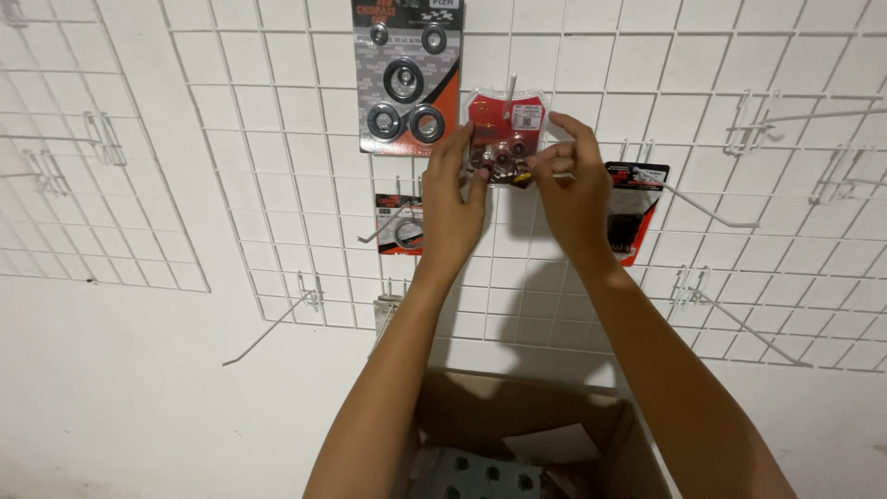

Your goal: Cleaning packaged automotive components with a cloth and organizing them from a storage box.

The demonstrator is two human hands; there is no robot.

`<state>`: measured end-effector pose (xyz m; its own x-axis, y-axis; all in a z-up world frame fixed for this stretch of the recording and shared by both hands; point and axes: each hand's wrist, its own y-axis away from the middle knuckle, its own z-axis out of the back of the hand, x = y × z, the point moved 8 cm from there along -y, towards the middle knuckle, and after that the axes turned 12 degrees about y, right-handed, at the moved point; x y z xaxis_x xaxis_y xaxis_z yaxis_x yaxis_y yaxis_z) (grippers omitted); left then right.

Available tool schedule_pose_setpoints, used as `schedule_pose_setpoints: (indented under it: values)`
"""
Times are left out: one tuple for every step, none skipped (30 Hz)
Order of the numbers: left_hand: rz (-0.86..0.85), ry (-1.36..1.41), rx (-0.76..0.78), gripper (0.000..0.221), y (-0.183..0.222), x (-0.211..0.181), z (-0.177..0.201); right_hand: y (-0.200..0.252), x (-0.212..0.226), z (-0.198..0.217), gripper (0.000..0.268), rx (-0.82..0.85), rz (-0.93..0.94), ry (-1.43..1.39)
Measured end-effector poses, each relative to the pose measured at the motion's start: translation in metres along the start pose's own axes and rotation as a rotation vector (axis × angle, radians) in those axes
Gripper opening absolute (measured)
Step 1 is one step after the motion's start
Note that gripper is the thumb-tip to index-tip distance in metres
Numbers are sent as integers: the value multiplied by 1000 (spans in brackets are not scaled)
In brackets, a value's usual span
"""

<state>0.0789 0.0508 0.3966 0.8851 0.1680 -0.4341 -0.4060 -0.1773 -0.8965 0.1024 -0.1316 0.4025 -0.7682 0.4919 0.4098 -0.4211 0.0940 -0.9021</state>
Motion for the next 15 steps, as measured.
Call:
schedule_pose_setpoints:
  values:
    - [4,1,1,55,-1,11,-3,-2,-4,-2,50,1,-4,2]
    - [-48,-70,-1,57,-2,17,-6,-4,-7,-5,48,3,2,29]
    - [-101,-142,-2,59,-2,24,-9,-5,-11,-7,46,4,7,55]
    - [-97,-142,-1,59,-1,26,-11,-5,-12,-9,46,6,4,55]
    - [-99,-140,-7,59,0,27,-13,-5,-13,-10,46,3,5,60]
    - [-102,-137,-12,59,1,28,-14,-6,-14,-11,45,0,6,65]
    - [-99,-138,-13,59,1,33,-16,-6,-15,-12,45,2,5,65]
    - [-107,-156,-12,60,1,36,-18,-5,-14,-13,44,0,19,89]
    - [-116,-174,-12,62,2,39,-19,-5,-13,-14,43,-3,34,113]
    - [-113,-175,-13,62,2,40,-20,-6,-17,-15,43,0,33,112]
    - [-114,-202,-1,63,2,41,-21,-6,-18,-16,42,-9,67,145]
    - [-115,-230,10,65,3,42,-23,-6,-19,-18,42,-17,100,177]
    - [-113,-230,11,65,5,41,-23,-5,-20,-18,42,-16,97,177]
    - [-106,-222,17,65,7,40,-23,-4,-20,-18,41,-30,113,197]
    - [-98,-214,23,65,9,39,-24,-2,-20,-17,40,-42,128,217]
